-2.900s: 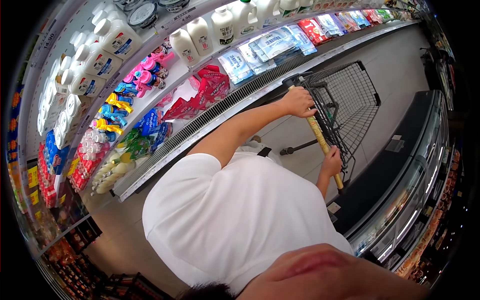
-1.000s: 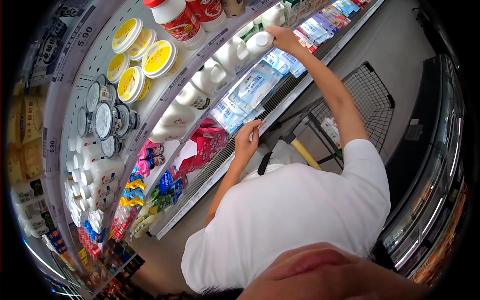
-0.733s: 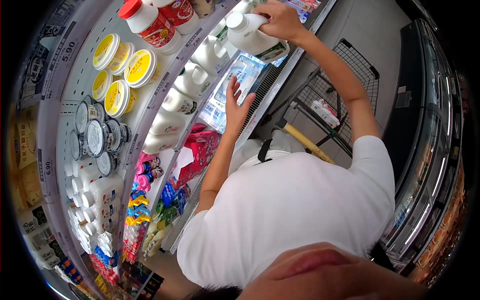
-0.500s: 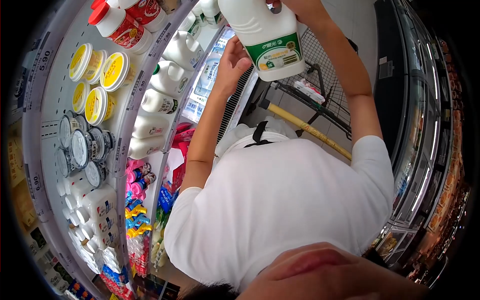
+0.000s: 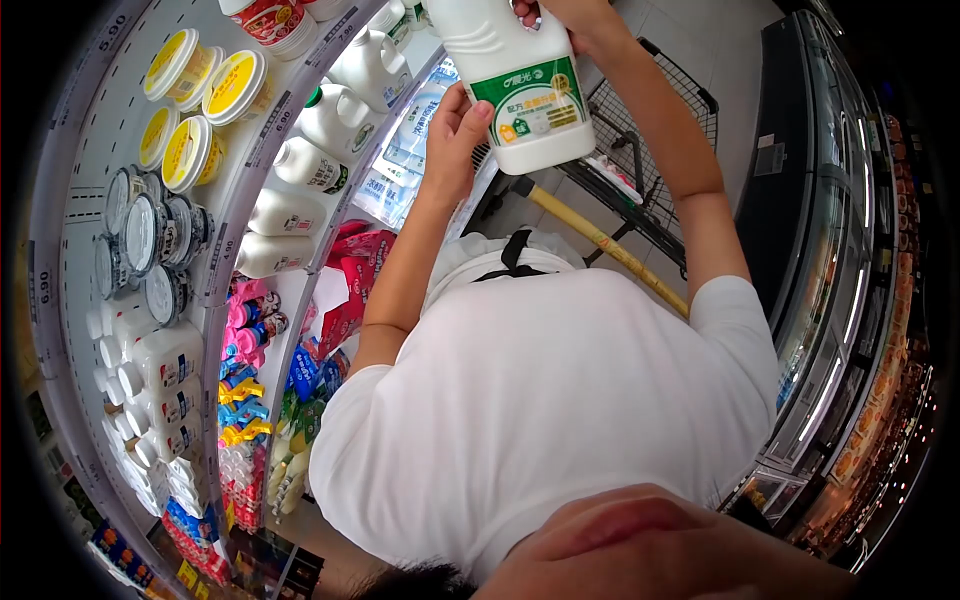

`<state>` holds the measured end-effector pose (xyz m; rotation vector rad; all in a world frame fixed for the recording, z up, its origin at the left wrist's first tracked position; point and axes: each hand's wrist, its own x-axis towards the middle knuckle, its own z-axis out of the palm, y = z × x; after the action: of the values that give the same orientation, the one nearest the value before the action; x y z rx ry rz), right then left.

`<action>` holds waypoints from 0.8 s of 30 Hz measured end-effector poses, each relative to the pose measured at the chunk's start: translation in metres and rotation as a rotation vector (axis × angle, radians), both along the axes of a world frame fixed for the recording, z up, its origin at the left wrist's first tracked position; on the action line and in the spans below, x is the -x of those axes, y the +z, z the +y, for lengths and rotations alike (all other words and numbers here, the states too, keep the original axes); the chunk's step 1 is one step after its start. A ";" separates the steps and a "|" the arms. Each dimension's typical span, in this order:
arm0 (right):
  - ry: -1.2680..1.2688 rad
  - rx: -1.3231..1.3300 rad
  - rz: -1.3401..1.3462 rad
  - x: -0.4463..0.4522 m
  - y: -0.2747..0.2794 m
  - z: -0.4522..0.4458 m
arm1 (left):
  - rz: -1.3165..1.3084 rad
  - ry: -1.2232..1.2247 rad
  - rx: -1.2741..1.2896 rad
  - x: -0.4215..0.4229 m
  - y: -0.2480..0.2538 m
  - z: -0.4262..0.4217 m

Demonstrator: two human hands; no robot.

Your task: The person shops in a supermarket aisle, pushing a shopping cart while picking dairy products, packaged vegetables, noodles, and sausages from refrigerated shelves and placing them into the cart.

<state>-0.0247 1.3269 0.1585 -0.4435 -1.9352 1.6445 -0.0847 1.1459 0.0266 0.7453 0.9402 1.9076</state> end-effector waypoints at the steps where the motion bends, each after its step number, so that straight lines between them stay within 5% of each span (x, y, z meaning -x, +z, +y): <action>1: 0.047 0.038 0.018 0.006 -0.005 0.001 | -0.009 0.021 0.007 0.002 -0.001 -0.004; 10: 0.294 0.299 0.232 0.009 -0.032 -0.041 | -0.041 0.161 0.033 0.023 0.009 -0.023; 24: 0.135 0.117 0.169 0.008 -0.047 -0.046 | 0.035 0.184 0.072 0.036 0.005 -0.019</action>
<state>-0.0325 1.2809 0.1117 -0.2140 -1.7846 1.8257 -0.1211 1.1267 0.0315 0.6713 1.1271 2.0122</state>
